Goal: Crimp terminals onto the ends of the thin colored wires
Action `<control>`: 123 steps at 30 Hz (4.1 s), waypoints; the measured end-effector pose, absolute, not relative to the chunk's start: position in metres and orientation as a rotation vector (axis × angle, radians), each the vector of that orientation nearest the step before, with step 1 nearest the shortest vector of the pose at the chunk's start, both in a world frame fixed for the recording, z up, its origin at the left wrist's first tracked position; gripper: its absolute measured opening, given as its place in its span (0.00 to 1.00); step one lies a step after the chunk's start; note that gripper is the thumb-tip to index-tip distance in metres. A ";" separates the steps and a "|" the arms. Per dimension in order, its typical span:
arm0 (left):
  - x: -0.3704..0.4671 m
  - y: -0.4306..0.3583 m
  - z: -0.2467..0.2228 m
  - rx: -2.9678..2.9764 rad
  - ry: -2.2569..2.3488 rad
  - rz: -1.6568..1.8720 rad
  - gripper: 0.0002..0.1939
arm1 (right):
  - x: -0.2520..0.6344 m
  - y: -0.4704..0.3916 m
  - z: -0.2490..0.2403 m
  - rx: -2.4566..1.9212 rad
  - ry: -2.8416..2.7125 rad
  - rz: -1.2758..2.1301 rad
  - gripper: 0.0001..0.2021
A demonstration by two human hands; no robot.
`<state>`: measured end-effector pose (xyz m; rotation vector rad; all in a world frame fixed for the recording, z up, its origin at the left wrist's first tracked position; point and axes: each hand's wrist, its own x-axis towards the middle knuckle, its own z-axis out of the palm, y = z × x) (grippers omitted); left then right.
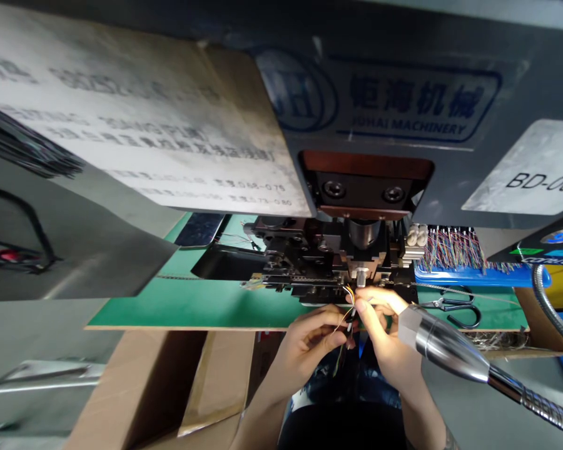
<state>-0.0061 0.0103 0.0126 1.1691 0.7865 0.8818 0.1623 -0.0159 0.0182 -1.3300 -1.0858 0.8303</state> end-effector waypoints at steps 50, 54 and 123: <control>-0.022 0.011 0.014 1.192 0.646 0.828 0.17 | 0.173 -0.018 0.033 -1.219 -1.437 0.589 0.05; -0.027 0.012 0.012 1.233 0.624 0.801 0.19 | 0.171 -0.022 0.031 -1.160 -1.358 0.747 0.05; -0.017 0.014 0.013 1.430 0.803 0.983 0.16 | 0.161 -0.017 0.028 -1.347 -1.125 0.806 0.06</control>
